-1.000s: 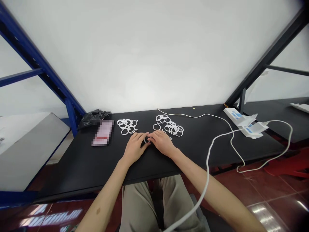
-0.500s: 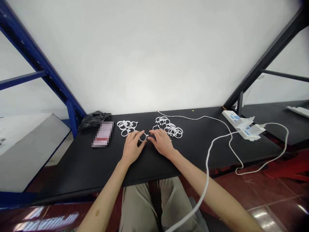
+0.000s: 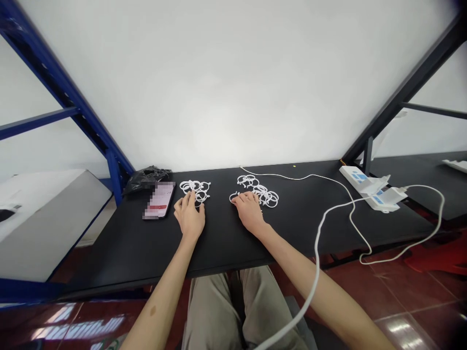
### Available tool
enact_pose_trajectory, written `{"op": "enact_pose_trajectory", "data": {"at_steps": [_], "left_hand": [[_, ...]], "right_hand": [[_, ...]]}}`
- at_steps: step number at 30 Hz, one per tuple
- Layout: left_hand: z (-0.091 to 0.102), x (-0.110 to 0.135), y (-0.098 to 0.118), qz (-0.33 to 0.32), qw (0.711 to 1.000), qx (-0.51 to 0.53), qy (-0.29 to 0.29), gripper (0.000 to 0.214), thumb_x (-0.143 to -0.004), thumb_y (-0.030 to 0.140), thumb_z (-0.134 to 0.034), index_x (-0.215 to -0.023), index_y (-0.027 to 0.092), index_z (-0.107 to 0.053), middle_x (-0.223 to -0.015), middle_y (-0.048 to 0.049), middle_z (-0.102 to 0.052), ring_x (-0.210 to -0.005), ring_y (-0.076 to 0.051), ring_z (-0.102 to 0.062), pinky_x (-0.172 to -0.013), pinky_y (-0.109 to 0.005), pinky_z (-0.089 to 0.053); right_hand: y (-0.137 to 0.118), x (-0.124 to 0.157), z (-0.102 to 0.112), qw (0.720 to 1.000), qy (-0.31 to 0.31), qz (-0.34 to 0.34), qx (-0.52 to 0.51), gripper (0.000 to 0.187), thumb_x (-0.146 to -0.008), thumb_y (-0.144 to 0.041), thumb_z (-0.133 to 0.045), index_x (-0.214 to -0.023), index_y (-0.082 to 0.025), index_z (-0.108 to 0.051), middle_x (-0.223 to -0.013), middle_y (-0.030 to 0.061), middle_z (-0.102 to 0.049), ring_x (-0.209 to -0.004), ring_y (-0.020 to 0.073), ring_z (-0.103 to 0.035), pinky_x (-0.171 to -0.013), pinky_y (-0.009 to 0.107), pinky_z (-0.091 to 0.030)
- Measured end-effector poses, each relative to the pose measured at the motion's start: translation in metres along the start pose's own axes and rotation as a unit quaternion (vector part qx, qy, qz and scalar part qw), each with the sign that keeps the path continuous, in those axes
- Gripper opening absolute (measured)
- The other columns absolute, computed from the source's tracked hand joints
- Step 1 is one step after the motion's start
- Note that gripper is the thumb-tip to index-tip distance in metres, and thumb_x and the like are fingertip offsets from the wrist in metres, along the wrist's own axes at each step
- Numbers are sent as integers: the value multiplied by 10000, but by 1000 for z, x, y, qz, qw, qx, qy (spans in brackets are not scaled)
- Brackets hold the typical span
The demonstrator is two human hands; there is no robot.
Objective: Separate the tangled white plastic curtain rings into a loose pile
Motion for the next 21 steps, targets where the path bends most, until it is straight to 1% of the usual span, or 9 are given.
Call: {"op": "enact_pose_trajectory", "data": {"at_steps": [3,6,7,8,10,13,15,17,21], "left_hand": [[1,5,9,-80,996,25,27,428,-886,309,-570,-1299,194,-569,-1343,-131,-571,-1215,-353,-422,-983,-539,-401],[1,12,20,-194,978,81,1,283,-927,312,-530,-1168,207,-635,-1140,-95,-679,-1094,-298,-505,-964,-496,-429],[1,13,23,-216,972,96,-13,244,-937,309,-517,-1117,214,-653,-1073,-78,-701,-1048,-280,-527,-955,-482,-438],[1,14,24,-224,968,111,-23,219,-941,309,-515,-1070,218,-667,-1017,-67,-714,-1010,-267,-544,-941,-468,-451],[1,13,23,-206,968,142,-33,191,-931,313,-538,-1013,217,-681,-942,-60,-720,-951,-248,-573,-896,-434,-484],[1,10,18,-164,966,191,-64,177,-910,293,-570,-1030,216,-676,-872,-44,-719,-911,-222,-605,-838,-378,-515],[1,9,17,-158,962,205,-84,176,-910,266,-563,-1041,222,-671,-846,-29,-718,-901,-211,-614,-827,-362,-519],[2,9,17,-158,963,203,-84,180,-916,250,-547,-1040,223,-675,-841,-27,-708,-883,-204,-619,-815,-350,-522],[4,11,19,-171,964,188,-77,203,-939,251,-512,-1037,225,-689,-855,-36,-685,-848,-193,-617,-793,-336,-523]], "right_hand": [[-5,0,3,997,10,55,-50,205,-971,-141,-481,-1009,-191,-676,-956,78,-676,-912,229,-506,-826,365,-423],[-15,2,11,988,18,126,-87,231,-989,-144,-440,-1018,-186,-666,-983,74,-677,-867,211,-523,-809,346,-451],[-19,2,13,985,21,145,-95,237,-995,-153,-430,-1021,-189,-664,-995,72,-678,-864,207,-532,-802,343,-457],[-23,3,16,981,23,162,-101,244,-1001,-163,-422,-1024,-193,-663,-1008,70,-680,-863,202,-542,-794,341,-461],[-30,4,20,976,24,186,-108,255,-1009,-179,-409,-1033,-203,-662,-1031,68,-683,-867,194,-561,-776,338,-466],[-38,6,21,969,16,223,-106,254,-1009,-175,-406,-1045,-206,-655,-1035,66,-684,-866,186,-582,-751,328,-473],[-42,8,20,964,15,239,-112,239,-1004,-173,-414,-1046,-206,-647,-1020,62,-678,-862,179,-593,-747,316,-483],[-42,8,21,966,30,217,-135,210,-998,-214,-438,-1070,-201,-635,-1019,74,-655,-865,174,-603,-743,302,-500],[-34,8,27,975,65,82,-195,305,-976,-347,-486,-1222,-185,-568,-1102,120,-574,-849,162,-613,-694,276,-532]]}}
Point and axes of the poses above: each hand's wrist, its own x-axis away from the middle knuckle, its own z-axis out of the back of the hand, y = z × x, the point moved 4 cm from there along -x, towards the middle knuckle
